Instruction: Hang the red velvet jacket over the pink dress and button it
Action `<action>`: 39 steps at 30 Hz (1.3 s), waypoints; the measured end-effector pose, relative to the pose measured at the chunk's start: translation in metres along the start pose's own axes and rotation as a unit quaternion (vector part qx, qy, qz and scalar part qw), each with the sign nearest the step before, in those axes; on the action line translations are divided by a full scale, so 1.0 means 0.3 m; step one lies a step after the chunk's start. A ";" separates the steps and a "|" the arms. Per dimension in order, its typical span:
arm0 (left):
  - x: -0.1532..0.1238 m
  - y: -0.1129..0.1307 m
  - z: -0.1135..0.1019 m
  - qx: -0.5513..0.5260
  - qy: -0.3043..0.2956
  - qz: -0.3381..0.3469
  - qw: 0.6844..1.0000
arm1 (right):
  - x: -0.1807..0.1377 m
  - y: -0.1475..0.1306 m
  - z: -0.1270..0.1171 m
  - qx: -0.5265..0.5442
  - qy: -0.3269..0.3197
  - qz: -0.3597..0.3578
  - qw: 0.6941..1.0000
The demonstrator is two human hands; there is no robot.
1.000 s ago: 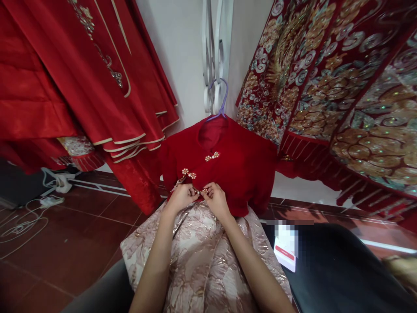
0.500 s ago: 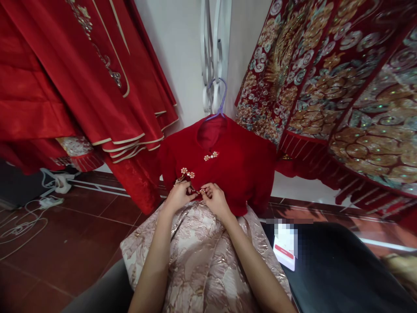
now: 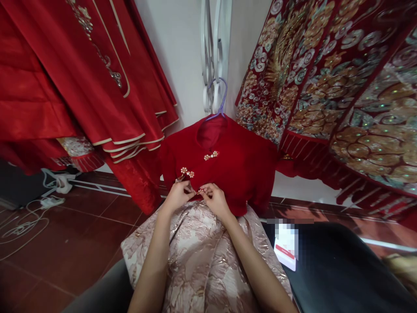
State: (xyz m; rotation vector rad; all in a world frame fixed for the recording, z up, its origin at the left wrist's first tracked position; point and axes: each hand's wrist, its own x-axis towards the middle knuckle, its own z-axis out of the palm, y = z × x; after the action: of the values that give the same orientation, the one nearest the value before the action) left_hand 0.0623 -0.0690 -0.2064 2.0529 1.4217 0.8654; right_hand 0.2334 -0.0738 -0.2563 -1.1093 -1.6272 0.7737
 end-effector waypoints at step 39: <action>-0.027 -0.027 -0.088 -0.046 0.024 -0.047 0.998 | -0.007 -0.160 -0.068 -0.070 0.038 -0.005 0.997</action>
State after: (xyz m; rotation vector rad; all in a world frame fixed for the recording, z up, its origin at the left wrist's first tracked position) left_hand 0.0356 -0.0727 -0.1959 1.8939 1.4631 0.9282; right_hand 0.2385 -0.0943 -0.2085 -1.2140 -1.6413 0.6106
